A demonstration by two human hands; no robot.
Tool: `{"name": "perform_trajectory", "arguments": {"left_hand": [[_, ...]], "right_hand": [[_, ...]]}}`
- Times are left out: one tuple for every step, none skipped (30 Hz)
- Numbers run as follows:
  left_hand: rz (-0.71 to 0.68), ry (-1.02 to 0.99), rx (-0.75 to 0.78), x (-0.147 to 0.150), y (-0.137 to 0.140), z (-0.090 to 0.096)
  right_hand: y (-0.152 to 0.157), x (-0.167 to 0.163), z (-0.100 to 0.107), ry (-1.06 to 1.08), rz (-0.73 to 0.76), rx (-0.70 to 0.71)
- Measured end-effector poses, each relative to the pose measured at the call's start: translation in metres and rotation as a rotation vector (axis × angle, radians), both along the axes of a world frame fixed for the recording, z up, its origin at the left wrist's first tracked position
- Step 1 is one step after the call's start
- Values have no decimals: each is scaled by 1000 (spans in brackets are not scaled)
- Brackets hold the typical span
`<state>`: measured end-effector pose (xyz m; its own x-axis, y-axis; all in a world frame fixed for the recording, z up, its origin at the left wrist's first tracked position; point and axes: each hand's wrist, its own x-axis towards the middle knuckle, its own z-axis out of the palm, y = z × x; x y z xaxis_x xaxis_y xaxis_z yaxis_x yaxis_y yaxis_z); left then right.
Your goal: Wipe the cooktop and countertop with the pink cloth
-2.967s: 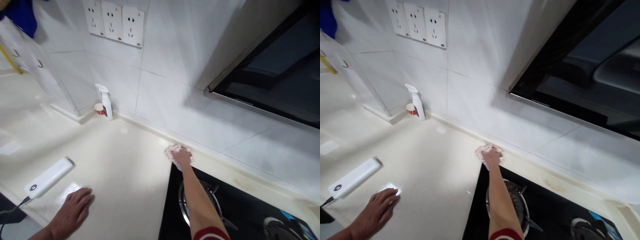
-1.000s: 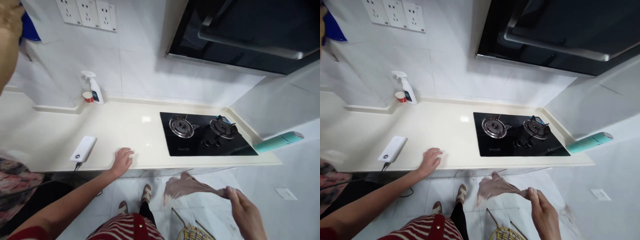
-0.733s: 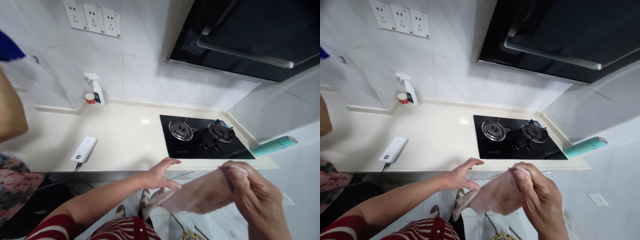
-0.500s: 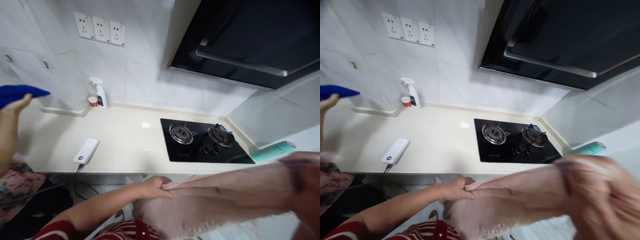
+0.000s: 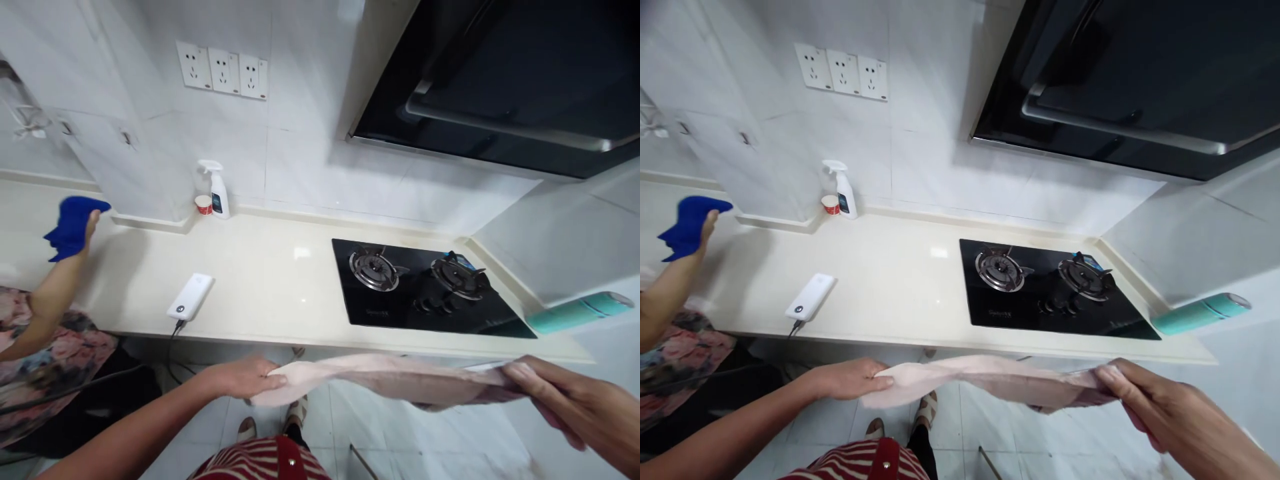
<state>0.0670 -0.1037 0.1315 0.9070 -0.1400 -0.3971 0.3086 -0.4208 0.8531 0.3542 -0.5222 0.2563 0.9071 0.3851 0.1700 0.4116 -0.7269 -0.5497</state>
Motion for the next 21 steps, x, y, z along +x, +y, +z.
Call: {"name": "perform_trajectory", "arguments": {"left_hand": [[-10, 22, 5, -1, -2, 3], [-11, 36, 2, 0, -4, 5], [4, 33, -12, 3, -5, 8], [42, 18, -40, 8, -6, 11], [110, -6, -79, 14, -5, 13], [207, -38, -131, 21, -4, 16], [323, -73, -193, 28, -2, 18], [445, -104, -256, 35, 1, 18], [564, -130, -309, 39, 5, 18], [668, -148, -347, 42, 10, 15], [751, -157, -366, 42, 14, 11], [811, -155, -367, 40, 19, 4], [856, -141, -352, 36, 24, -4], [887, -116, -336, 31, 27, -13], [907, -81, -320, 24, 30, -24], [922, -46, -303, 18, 32, -34], [936, -19, -284, 12, 33, -44], [950, -1, -263, 7, 34, -53], [965, 9, -238, 3, 34, -61], [979, 17, -212, 0, 33, -68], [991, 29, -188, -2, 33, -73]], "right_hand": [[-1, 13, 3, 108, 65, -102], [4, 25, 10, 183, 126, -170], [17, 37, 19, 201, 162, -169], [36, 45, 30, 128, 165, -99], [63, 49, 42, 45, 144, 27], [93, 50, 52, -73, 95, 211], [125, 47, 59, -165, 132, 291], [156, 41, 63, -214, 209, 336], [183, 34, 60, -177, 307, 386], [205, 27, 52, -173, 402, 400], [219, 21, 37, -182, 461, 395], [225, 16, 16, -176, 490, 386], [225, 12, -11, -160, 482, 375], [218, 9, -43, -106, 447, 369], [207, 5, -78, 16, 398, 365], [194, 0, -114, 148, 310, 385], [180, -7, -150, 280, 205, 382], [168, -16, -183, 419, 101, 370], [157, -28, -213, 549, -7, 388], [150, -42, -238, 618, -50, 390], [147, -56, -259, 670, -70, 390]]}}
